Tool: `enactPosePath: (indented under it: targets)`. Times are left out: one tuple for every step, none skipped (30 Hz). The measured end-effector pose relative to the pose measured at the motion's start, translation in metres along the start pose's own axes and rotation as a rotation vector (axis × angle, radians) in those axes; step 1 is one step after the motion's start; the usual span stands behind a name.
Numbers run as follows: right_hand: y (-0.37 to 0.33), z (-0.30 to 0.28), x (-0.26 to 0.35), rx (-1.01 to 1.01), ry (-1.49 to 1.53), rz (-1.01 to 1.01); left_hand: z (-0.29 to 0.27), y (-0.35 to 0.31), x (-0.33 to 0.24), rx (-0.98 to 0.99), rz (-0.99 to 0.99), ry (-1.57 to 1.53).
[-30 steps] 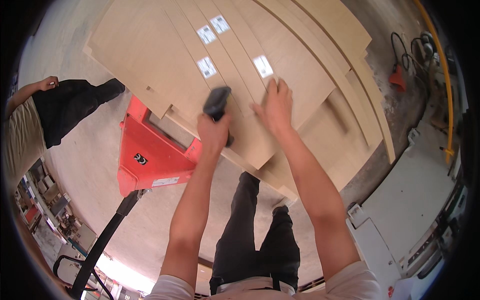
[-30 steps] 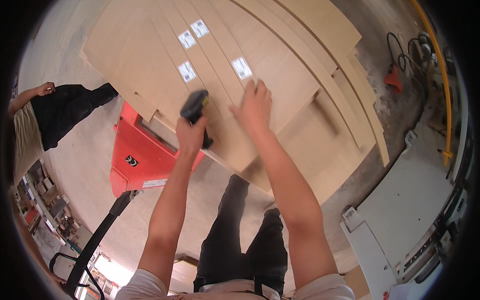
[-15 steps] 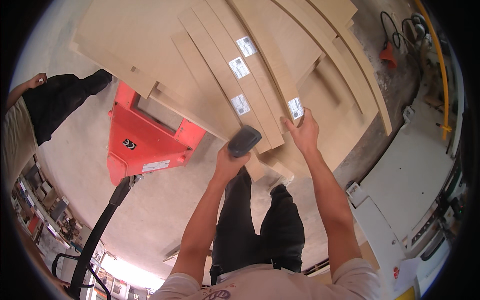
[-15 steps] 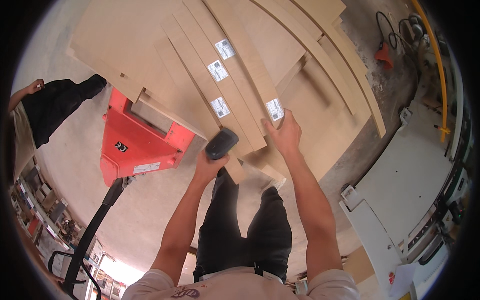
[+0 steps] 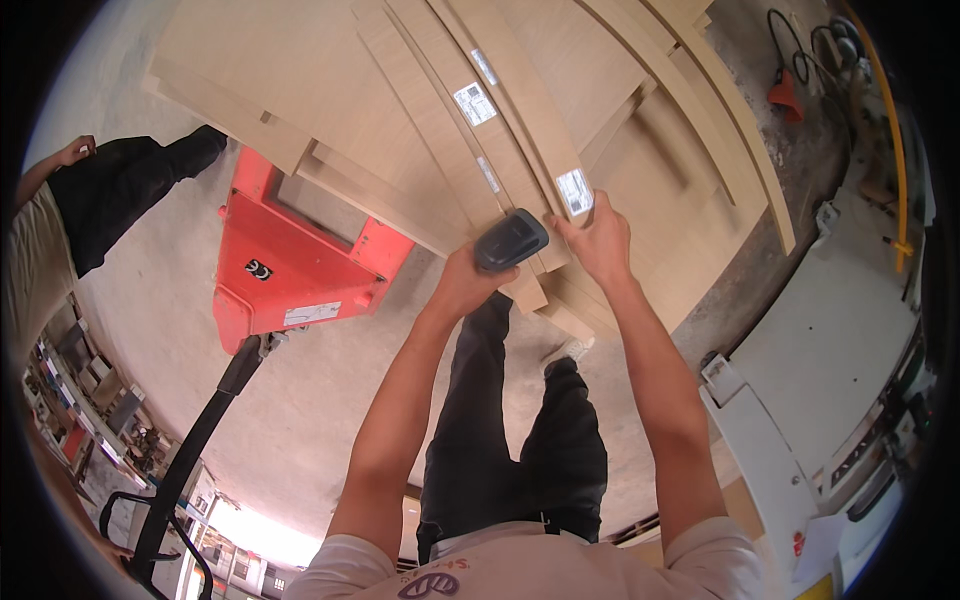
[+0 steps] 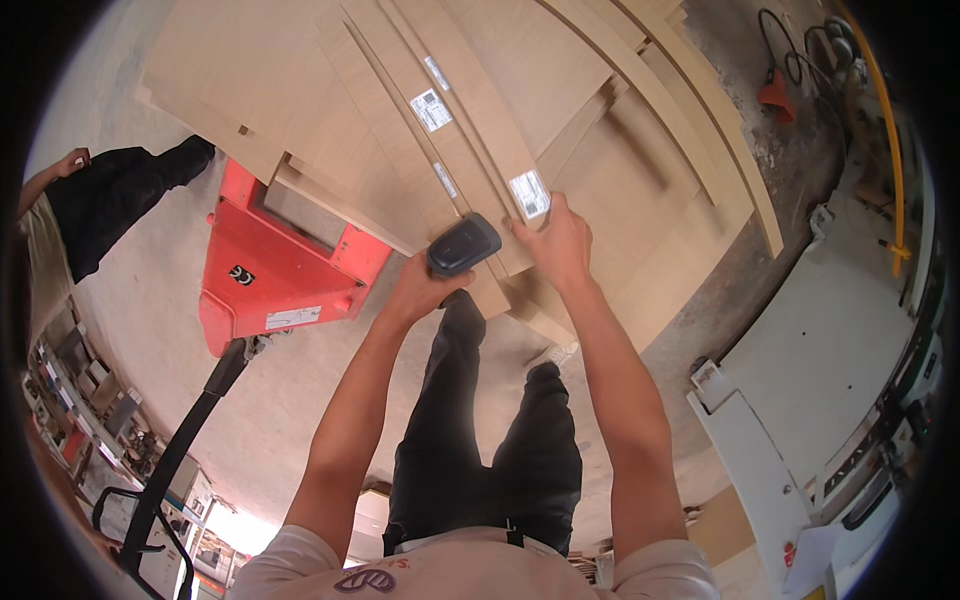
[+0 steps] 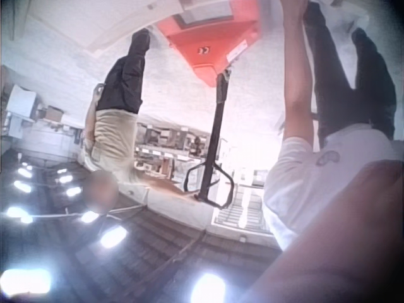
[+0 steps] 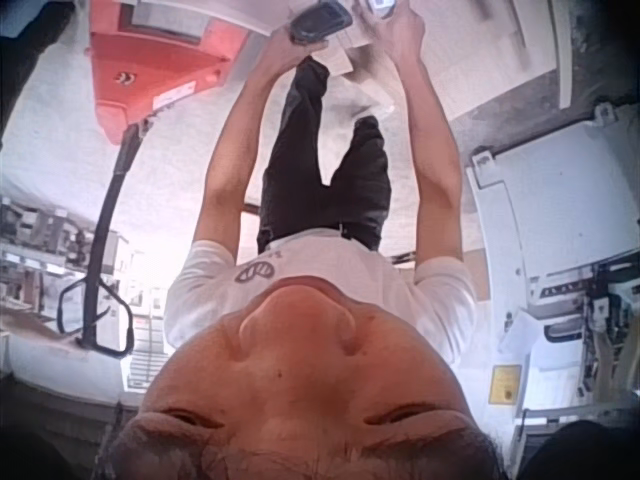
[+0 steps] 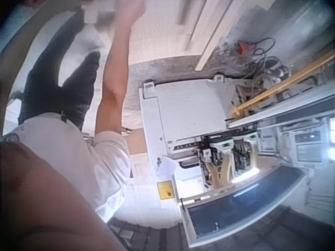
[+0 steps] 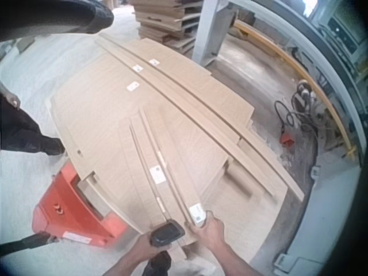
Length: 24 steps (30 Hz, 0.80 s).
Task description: The person picks up flat wooden panels from a stack, places them on a conveyor table, and scans barcodes on the panels using a handheld barcode scanner. The person then removes the panels from the table and stacks them on the floor. This process is repeated for multiple panels.
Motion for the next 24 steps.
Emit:
enactPosePath:
  targets:
    - [-0.009, -0.002, 0.0, -0.035, 0.001, -0.014, 0.003, 0.001, 0.006, 0.045, -0.065, 0.016]
    - [-0.021, 0.003, -0.003, -0.013, 0.023, 0.016, 0.004, 0.002, 0.012, 0.089, -0.129, 0.033]
    - [-0.029, 0.007, -0.002, 0.008, 0.047, 0.036, 0.005, 0.006, 0.017, 0.126, -0.188, 0.048]
    - [-0.036, 0.012, -0.003, 0.028, 0.072, 0.058, 0.005, 0.008, 0.018, 0.118, -0.143, 0.012]
    - [-0.038, 0.02, 0.004, 0.056, -0.029, -0.04, 0.007, 0.007, 0.022, 0.109, -0.097, -0.024]
    - [-0.039, 0.033, -0.003, 0.121, 0.111, -0.034, 0.01, 0.004, 0.022, 0.112, -0.049, -0.055]
    - [-0.037, 0.048, -0.008, 0.183, 0.252, -0.033, 0.013, 0.001, 0.022, 0.11, -0.078, -0.127]
    - [-0.036, 0.059, -0.014, 0.247, 0.392, -0.034, 0.017, -0.004, 0.022, 0.106, -0.106, -0.2]
    - [-0.033, 0.064, -0.005, 0.351, 0.55, -0.005, 0.017, -0.007, 0.026, 0.084, -0.134, -0.278]
    - [-0.03, 0.074, -0.013, 0.435, 0.648, 0.059, 0.02, -0.008, 0.032, 0.076, -0.175, -0.345]
    - [-0.027, 0.086, -0.022, 0.523, 0.744, 0.122, 0.023, -0.006, 0.042, 0.068, -0.215, -0.413]
    - [-0.028, 0.095, -0.021, 0.617, 0.843, 0.186, 0.026, -0.008, 0.048, 0.056, -0.26, -0.479]
    - [-0.034, 0.101, -0.017, 0.703, 0.859, 0.243, 0.027, -0.012, 0.051, 0.013, -0.257, -0.511]
    - [-0.035, 0.108, -0.017, 0.702, 0.824, 0.22, 0.028, -0.013, 0.052, -0.031, -0.245, -0.542]
    - [-0.042, 0.12, -0.028, 0.696, 0.794, 0.209, 0.03, -0.019, 0.051, -0.061, -0.214, -0.585]
    - [-0.052, 0.122, -0.029, 0.696, 0.753, 0.195, 0.035, -0.029, 0.051, -0.066, -0.186, -0.611]
    - [-0.066, 0.118, -0.031, 0.663, 0.797, 0.189, 0.039, -0.038, 0.05, -0.067, -0.155, -0.632]
    - [-0.092, 0.096, 0.0, 0.788, 0.914, 0.202, 0.04, -0.056, 0.061, -0.063, -0.139, -0.64]
    - [-0.108, 0.095, -0.017, 0.721, 0.869, 0.168, 0.048, -0.073, 0.059, -0.024, -0.113, -0.63]
    - [-0.128, 0.09, -0.034, 0.652, 0.824, 0.133, 0.062, -0.09, 0.056, 0.016, -0.085, -0.619]
    - [-0.149, 0.079, -0.044, 0.624, 0.823, 0.128, 0.075, -0.108, 0.055, -0.041, -0.06, -0.654]
    - [-0.173, 0.065, -0.056, 0.593, 0.824, 0.125, 0.092, -0.13, 0.054, -0.093, -0.036, -0.689]
    - [-0.191, 0.049, -0.067, 0.557, 0.825, 0.116, 0.114, -0.149, 0.051, -0.063, 0.001, -0.656]
    - [-0.215, 0.035, -0.082, 0.587, 0.85, 0.161, 0.137, -0.169, 0.04, -0.062, 0.036, -0.652]
Point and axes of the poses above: each hand's wrist, its own y-axis towards the middle knuckle, its own z-axis out of the palm, x = y × z, the point moved 10 cm from there along y, towards the middle knuckle, and after that the axes turned 2 degrees about -z, right-handed, at the moved point
